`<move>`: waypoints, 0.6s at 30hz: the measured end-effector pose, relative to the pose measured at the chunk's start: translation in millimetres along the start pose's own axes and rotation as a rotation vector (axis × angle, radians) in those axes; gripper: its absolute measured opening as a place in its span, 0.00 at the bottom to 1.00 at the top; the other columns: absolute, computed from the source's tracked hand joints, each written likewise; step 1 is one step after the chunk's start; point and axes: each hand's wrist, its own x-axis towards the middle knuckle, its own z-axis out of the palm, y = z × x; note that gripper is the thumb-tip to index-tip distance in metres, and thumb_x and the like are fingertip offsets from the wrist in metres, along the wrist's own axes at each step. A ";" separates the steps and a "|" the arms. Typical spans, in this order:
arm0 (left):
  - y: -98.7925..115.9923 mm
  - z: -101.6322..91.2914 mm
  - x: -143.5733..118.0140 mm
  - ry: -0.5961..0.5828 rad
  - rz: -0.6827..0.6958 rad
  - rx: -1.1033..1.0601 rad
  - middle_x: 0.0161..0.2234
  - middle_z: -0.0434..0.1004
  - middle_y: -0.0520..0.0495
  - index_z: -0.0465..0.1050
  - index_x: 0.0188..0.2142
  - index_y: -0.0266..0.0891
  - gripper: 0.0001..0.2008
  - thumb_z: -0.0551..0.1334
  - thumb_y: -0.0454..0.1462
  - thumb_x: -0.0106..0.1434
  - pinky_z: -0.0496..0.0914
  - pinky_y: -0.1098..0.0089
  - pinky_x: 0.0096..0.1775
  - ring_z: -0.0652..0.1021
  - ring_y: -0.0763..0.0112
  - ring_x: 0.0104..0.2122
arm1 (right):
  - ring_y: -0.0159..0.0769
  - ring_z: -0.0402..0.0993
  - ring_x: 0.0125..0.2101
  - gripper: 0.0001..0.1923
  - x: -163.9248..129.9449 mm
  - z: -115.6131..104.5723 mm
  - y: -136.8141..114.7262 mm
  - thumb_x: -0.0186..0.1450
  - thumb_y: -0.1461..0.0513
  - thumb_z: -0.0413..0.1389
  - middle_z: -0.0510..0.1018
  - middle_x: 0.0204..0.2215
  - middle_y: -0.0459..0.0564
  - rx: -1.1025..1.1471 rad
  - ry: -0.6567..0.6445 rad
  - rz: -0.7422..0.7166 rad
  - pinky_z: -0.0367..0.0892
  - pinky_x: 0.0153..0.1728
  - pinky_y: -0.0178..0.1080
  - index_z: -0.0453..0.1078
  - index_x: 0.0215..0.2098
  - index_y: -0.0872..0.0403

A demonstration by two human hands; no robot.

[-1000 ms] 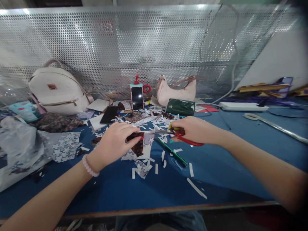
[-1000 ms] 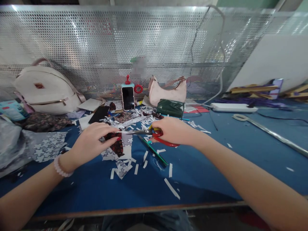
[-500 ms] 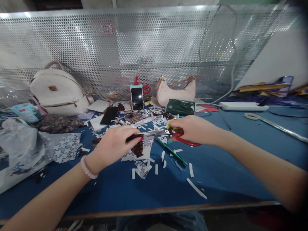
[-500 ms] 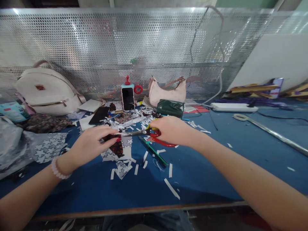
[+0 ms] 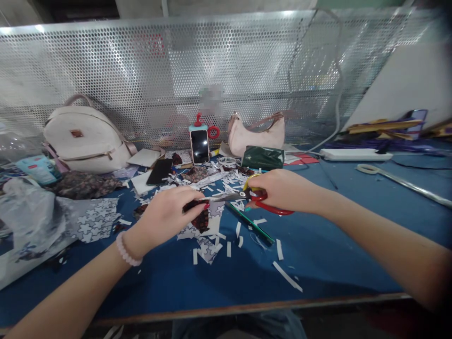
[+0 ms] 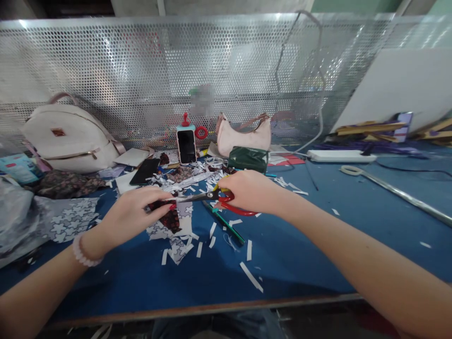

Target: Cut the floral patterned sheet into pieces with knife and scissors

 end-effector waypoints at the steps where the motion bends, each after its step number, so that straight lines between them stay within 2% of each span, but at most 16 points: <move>1: 0.4 -1.2 0.5 -0.007 -0.001 -0.001 0.35 0.77 0.49 0.73 0.37 0.39 0.09 0.56 0.40 0.64 0.70 0.69 0.36 0.76 0.68 0.34 | 0.35 0.70 0.24 0.07 0.3 0.0 -0.1 0.60 0.60 0.53 0.75 0.23 0.47 -0.002 -0.001 -0.001 0.50 0.21 0.33 0.65 0.26 0.54; 7: 2.6 -12.9 15.1 -0.037 0.079 -0.110 0.40 0.75 0.46 0.70 0.43 0.39 0.11 0.55 0.39 0.65 0.70 0.68 0.40 0.75 0.67 0.39 | 0.34 0.70 0.23 0.08 3.5 -0.4 -1.5 0.59 0.60 0.54 0.74 0.22 0.47 0.008 0.028 -0.017 0.50 0.21 0.33 0.65 0.24 0.54; 9: 3.4 -14.6 24.1 -0.083 0.124 -0.184 0.39 0.74 0.47 0.70 0.42 0.39 0.09 0.54 0.38 0.65 0.70 0.69 0.40 0.75 0.69 0.38 | 0.34 0.70 0.23 0.09 4.3 -1.0 -2.3 0.59 0.58 0.55 0.75 0.23 0.48 0.011 0.032 -0.013 0.50 0.20 0.34 0.65 0.25 0.54; 12: 4.6 -13.1 35.7 -0.140 0.120 -0.253 0.39 0.72 0.47 0.69 0.40 0.39 0.07 0.55 0.38 0.64 0.70 0.71 0.40 0.74 0.70 0.37 | 0.36 0.71 0.23 0.12 4.7 -2.7 -3.4 0.60 0.55 0.54 0.75 0.23 0.49 0.006 0.012 0.005 0.49 0.20 0.34 0.65 0.25 0.55; 18: 9.0 -15.6 43.9 -0.217 0.110 -0.256 0.37 0.69 0.48 0.65 0.37 0.39 0.06 0.53 0.37 0.65 0.67 0.69 0.41 0.70 0.69 0.38 | 0.37 0.72 0.25 0.10 2.6 -7.1 -5.0 0.61 0.58 0.54 0.76 0.25 0.49 -0.024 -0.003 0.020 0.49 0.20 0.34 0.66 0.25 0.55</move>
